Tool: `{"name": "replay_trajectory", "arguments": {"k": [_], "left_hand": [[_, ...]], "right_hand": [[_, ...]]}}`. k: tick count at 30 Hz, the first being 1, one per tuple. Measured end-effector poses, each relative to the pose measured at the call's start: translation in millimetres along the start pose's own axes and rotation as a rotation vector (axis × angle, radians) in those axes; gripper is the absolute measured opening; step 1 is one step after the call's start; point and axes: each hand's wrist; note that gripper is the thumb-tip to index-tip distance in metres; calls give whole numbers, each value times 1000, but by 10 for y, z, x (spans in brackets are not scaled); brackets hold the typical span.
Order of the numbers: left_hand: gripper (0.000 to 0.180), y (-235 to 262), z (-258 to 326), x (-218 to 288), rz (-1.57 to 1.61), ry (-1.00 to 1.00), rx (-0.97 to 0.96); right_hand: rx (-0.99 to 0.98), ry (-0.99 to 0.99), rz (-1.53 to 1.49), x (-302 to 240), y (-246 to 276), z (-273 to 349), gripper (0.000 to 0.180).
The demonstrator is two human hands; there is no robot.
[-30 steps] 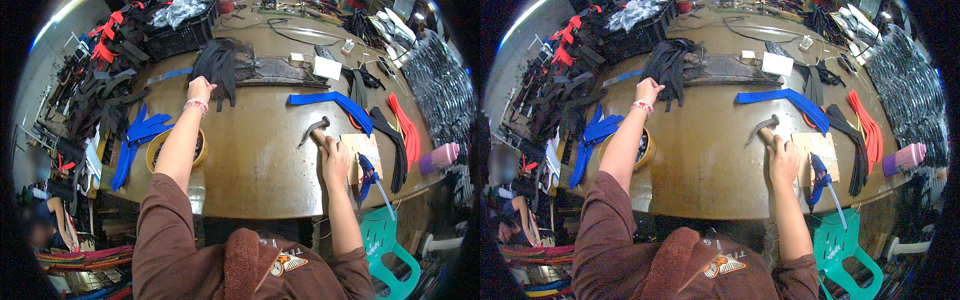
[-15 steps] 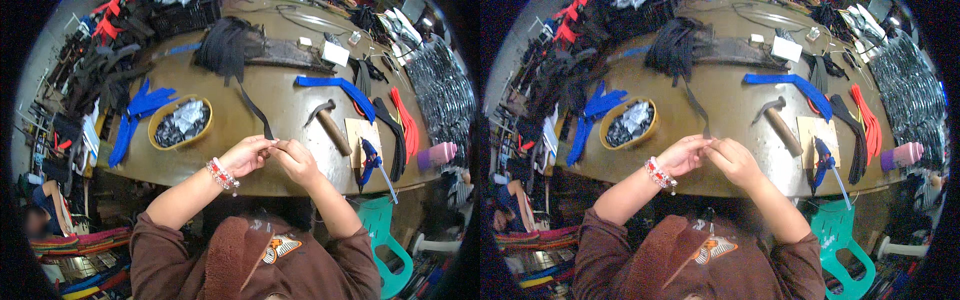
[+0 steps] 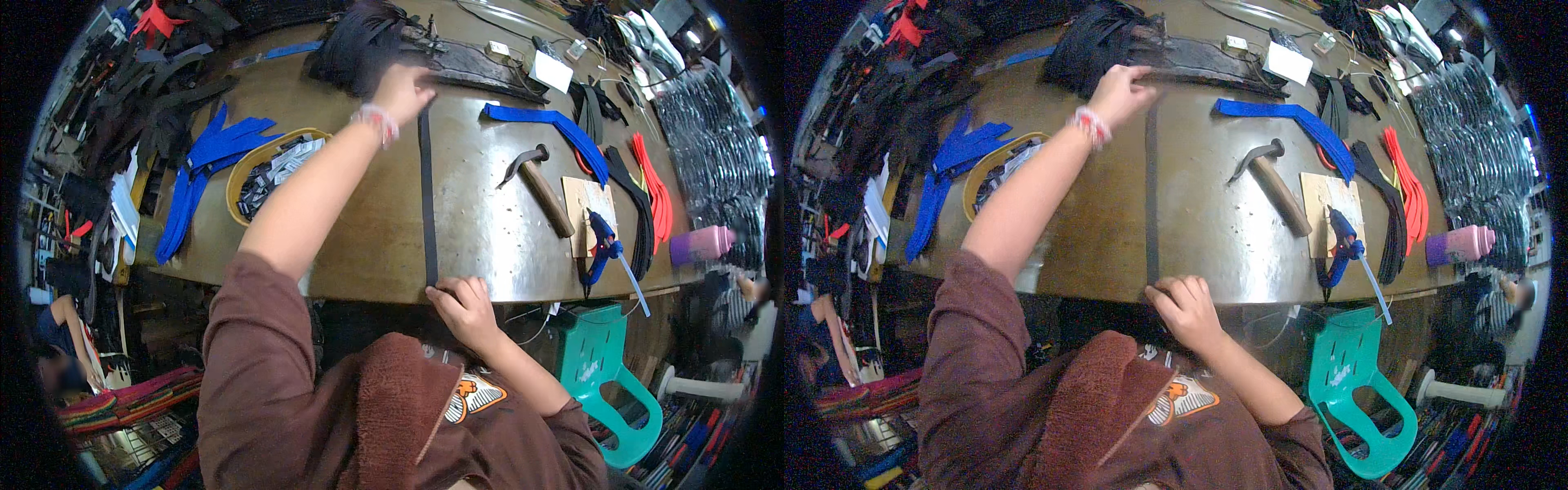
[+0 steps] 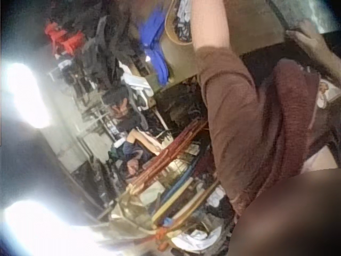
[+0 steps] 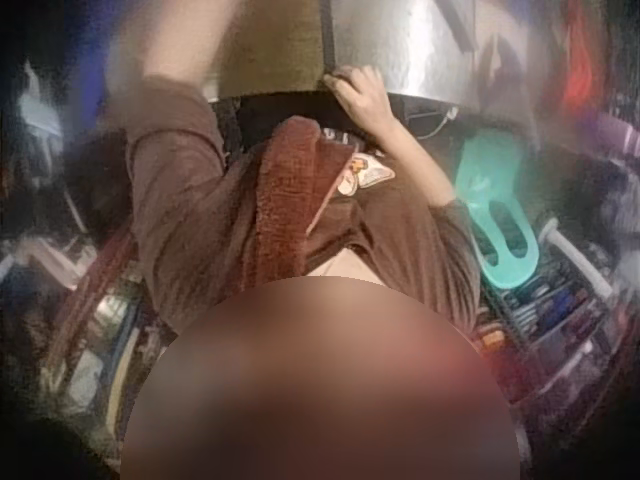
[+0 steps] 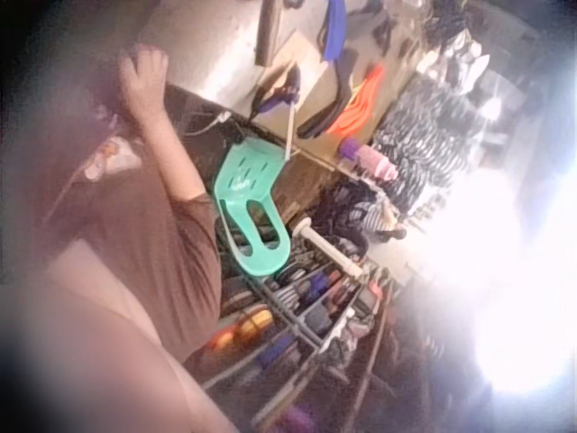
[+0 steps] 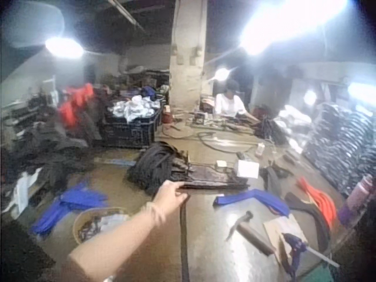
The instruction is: The person repeatedly applies hot glue to blue and black fabric straps and attaches small rectangular inserts, pressing them together to form joined strap segments. The person uses a glue gun and a hammer to secure the connections while working at a cluttered table.
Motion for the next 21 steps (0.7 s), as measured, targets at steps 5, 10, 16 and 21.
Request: {"name": "replay_trajectory", "arguments": {"k": [5, 10, 16, 21], "left_hand": [[58, 36, 1193, 239, -269, -211, -415], [73, -36, 1568, 296, -325, -326, -246], [82, -98, 1578, 268, -291, -273, -391], [86, -118, 1631, 323, -368, -251, -372]], "right_hand": [[49, -59, -27, 25, -56, -51, 26], [-84, -50, -156, 61, 32, -37, 15], [-30, -86, -97, -9, -13, -25, 11], [11, -104, -113, 10, 78, 82, 19]]}}
Point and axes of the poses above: each hand's wrist, its own z-axis away from the middle knuckle, its own y-axis out of the back of the hand, x = y × z, and after that the axes turned 5 degrees about -z, right-handed
